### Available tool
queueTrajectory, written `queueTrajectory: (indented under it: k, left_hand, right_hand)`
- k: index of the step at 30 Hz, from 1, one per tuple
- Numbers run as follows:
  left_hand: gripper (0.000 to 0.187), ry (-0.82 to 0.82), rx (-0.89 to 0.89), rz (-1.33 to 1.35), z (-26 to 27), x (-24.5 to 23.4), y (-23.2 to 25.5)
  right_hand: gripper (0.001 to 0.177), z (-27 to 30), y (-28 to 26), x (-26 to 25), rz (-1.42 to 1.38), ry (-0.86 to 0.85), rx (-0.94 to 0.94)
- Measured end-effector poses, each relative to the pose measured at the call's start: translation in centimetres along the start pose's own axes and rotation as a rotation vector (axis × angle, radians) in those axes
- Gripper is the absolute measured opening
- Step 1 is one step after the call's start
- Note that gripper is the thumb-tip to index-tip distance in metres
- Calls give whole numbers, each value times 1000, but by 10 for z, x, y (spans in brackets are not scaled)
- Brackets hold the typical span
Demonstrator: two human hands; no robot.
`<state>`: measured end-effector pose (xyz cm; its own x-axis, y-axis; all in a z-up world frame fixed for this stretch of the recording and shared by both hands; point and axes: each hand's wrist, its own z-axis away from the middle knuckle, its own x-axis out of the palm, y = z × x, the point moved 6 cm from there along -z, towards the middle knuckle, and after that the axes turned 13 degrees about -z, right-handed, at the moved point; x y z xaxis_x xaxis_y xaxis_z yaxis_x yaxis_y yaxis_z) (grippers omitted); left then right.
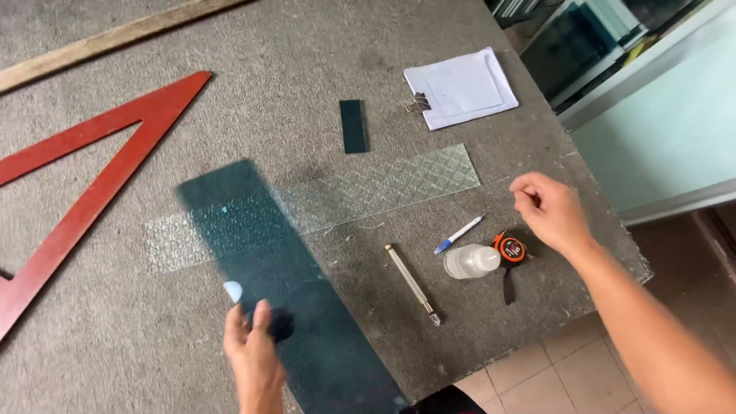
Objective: Measuring and preparing to cut a piece of dark glass using a tape measure, marker, and square.
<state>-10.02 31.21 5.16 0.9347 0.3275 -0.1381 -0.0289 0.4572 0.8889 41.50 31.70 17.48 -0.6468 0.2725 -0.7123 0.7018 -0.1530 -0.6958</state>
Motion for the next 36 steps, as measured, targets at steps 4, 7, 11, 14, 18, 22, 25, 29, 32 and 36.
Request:
queueTrajectory:
  k: [4,7,11,14,18,22,25,29,32,36]
  left_hand:
    - [7,105,96,249,16,-59,-53]
    - [14,218,92,389,34,-86,-70]
    - [45,448,-20,385,54,-117,-91]
    - [24,504,-121,480,36,-149,-151]
    - [34,588,-136,632,15,-162,-179]
    - [28,608,-147,653,10,-147,-157]
    - [18,642,-267,594,6,-136,-155]
    - [28,462,-170,530,0,-129,-146]
    - [22,349,-245,354,20,-133,-124]
    - [29,43,-443,33,34,-152,-119]
  right_hand:
    - [30,-19,60,58,285,-390,-32]
    - [37,-18,104,105,474,-610,-99]
    - [11,-20,107,125,522,-576,-310]
    - [10,-28,116,97,657,-527,-161]
    - [15,7,108,27,-54,36,-168]
    - [18,62,121,38,156,-11,-198]
    - [84,86,137,62,146,-79,-143]
    - [67,97,147,59,145,77,-111]
    - [65,129,147,28,114,266,-125]
    - [14,200,148,7,-194,343,0]
